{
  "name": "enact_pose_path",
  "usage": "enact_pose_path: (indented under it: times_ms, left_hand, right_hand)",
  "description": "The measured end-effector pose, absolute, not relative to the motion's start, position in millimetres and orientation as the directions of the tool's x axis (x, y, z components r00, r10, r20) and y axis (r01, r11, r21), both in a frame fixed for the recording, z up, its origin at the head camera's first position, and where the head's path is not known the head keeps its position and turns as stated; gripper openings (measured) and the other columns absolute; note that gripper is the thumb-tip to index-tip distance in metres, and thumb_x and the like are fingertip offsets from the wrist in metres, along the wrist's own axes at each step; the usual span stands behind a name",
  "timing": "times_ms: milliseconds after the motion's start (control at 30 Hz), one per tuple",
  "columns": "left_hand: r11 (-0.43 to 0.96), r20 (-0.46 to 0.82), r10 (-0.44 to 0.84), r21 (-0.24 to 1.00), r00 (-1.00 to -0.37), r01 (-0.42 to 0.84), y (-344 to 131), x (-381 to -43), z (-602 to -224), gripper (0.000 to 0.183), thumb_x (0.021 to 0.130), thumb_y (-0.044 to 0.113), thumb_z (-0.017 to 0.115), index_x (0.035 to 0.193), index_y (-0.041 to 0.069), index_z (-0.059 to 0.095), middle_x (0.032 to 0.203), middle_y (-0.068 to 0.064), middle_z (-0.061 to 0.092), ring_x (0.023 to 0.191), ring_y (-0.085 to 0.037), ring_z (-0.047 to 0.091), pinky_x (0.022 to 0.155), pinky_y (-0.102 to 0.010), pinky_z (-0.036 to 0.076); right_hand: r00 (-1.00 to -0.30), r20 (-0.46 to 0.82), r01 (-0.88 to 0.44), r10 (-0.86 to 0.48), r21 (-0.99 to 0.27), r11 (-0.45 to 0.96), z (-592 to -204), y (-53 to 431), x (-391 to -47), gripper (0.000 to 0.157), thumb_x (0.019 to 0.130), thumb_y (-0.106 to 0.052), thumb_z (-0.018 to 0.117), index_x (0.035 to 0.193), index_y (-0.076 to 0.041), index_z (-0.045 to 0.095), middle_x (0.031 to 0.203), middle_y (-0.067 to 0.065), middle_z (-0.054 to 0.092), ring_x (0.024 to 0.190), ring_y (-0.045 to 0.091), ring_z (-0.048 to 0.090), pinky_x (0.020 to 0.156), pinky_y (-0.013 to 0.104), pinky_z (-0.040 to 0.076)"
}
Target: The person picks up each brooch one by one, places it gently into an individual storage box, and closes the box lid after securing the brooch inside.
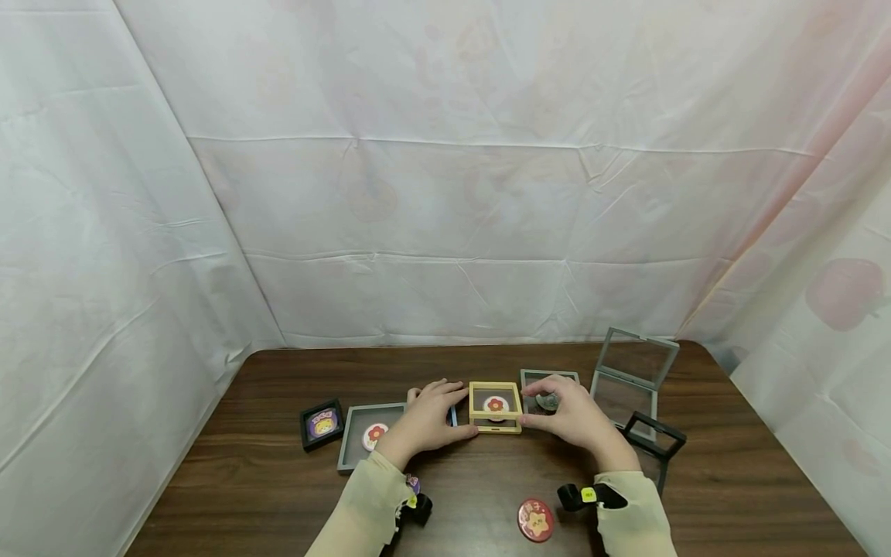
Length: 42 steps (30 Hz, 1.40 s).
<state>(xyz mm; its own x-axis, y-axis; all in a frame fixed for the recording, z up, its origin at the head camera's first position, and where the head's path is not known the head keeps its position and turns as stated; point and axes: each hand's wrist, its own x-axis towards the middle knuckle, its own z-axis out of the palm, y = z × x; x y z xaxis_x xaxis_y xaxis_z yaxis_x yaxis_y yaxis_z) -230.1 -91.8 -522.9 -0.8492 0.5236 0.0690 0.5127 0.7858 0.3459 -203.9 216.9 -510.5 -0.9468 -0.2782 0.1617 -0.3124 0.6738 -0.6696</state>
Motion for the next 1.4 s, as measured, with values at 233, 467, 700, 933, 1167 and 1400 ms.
enact_pose_path:
  times_ms: [233, 467, 700, 933, 1167, 1400]
  left_hand:
    - [0.783, 0.07, 0.524, 0.353, -0.849, 0.512, -91.4, -229.2, -521.0, 0.078, 0.094, 0.062, 0.079, 0.155, 0.016, 0.064, 0.161, -0.006, 0.058, 0.153, -0.036, 0.046, 0.102, -0.06, 0.039]
    - [0.789, 0.058, 0.518, 0.352, -0.853, 0.503, -90.7, -230.4, -521.2, 0.079, 0.094, 0.063, 0.078, 0.157, 0.017, 0.063, 0.162, -0.005, 0.058, 0.154, -0.035, 0.046, 0.104, -0.06, 0.038]
    - [0.788, 0.071, 0.514, 0.354, -0.855, 0.504, -90.7, -231.1, -521.1, 0.079, 0.092, 0.061, 0.082, 0.154, 0.015, 0.065, 0.159, -0.005, 0.06, 0.152, -0.035, 0.048, 0.103, -0.059, 0.038]
    - [0.791, 0.042, 0.518, 0.355, -0.854, 0.497, -90.8, -230.8, -519.8, 0.082, 0.089, 0.059, 0.086, 0.154, 0.015, 0.064, 0.16, -0.004, 0.059, 0.154, -0.034, 0.046, 0.107, -0.061, 0.037]
    - [0.792, 0.048, 0.52, 0.345, -0.853, 0.503, -90.1, -231.2, -519.7, 0.084, 0.088, 0.06, 0.086, 0.154, 0.013, 0.063, 0.159, -0.004, 0.06, 0.154, -0.034, 0.047, 0.106, -0.06, 0.038]
    - [0.787, 0.057, 0.525, 0.348, -0.849, 0.51, -91.4, -230.1, -519.8, 0.088, 0.088, 0.063, 0.085, 0.156, 0.013, 0.061, 0.158, -0.006, 0.061, 0.153, -0.034, 0.048, 0.107, -0.06, 0.038]
  right_hand:
    - [-0.946, 0.174, -0.322, -0.273, -0.609, 0.725, -514.2, 214.1, -204.8, 0.06, 0.084, -0.052, 0.095, 0.13, -0.018, 0.078, 0.137, 0.008, 0.068, 0.135, 0.043, 0.057, 0.106, 0.07, 0.047]
    - [-0.937, 0.233, -0.348, -0.26, -0.547, 0.761, -518.8, 208.4, -206.2, 0.07, 0.083, -0.06, 0.093, 0.136, -0.018, 0.076, 0.142, 0.013, 0.064, 0.136, 0.045, 0.049, 0.108, 0.074, 0.041]
    - [-0.944, 0.219, -0.326, -0.246, -0.523, 0.788, -523.3, 203.7, -206.6, 0.082, 0.084, -0.065, 0.088, 0.148, -0.017, 0.07, 0.159, 0.02, 0.053, 0.146, 0.05, 0.039, 0.113, 0.081, 0.024]
    - [-0.947, 0.188, -0.321, -0.261, -0.481, 0.816, -527.2, 200.6, -207.3, 0.093, 0.084, -0.069, 0.086, 0.156, -0.015, 0.063, 0.167, 0.02, 0.047, 0.157, 0.055, 0.028, 0.111, 0.09, 0.018]
    - [-0.944, 0.182, -0.329, -0.275, -0.477, 0.815, -531.0, 197.6, -207.8, 0.092, 0.084, -0.069, 0.086, 0.156, -0.015, 0.063, 0.171, 0.019, 0.041, 0.159, 0.055, 0.023, 0.108, 0.086, 0.021]
    - [-0.948, 0.169, -0.319, -0.27, -0.487, 0.813, -530.8, 195.5, -207.6, 0.092, 0.081, -0.072, 0.088, 0.153, -0.019, 0.065, 0.172, 0.019, 0.039, 0.159, 0.056, 0.021, 0.108, 0.085, 0.021]
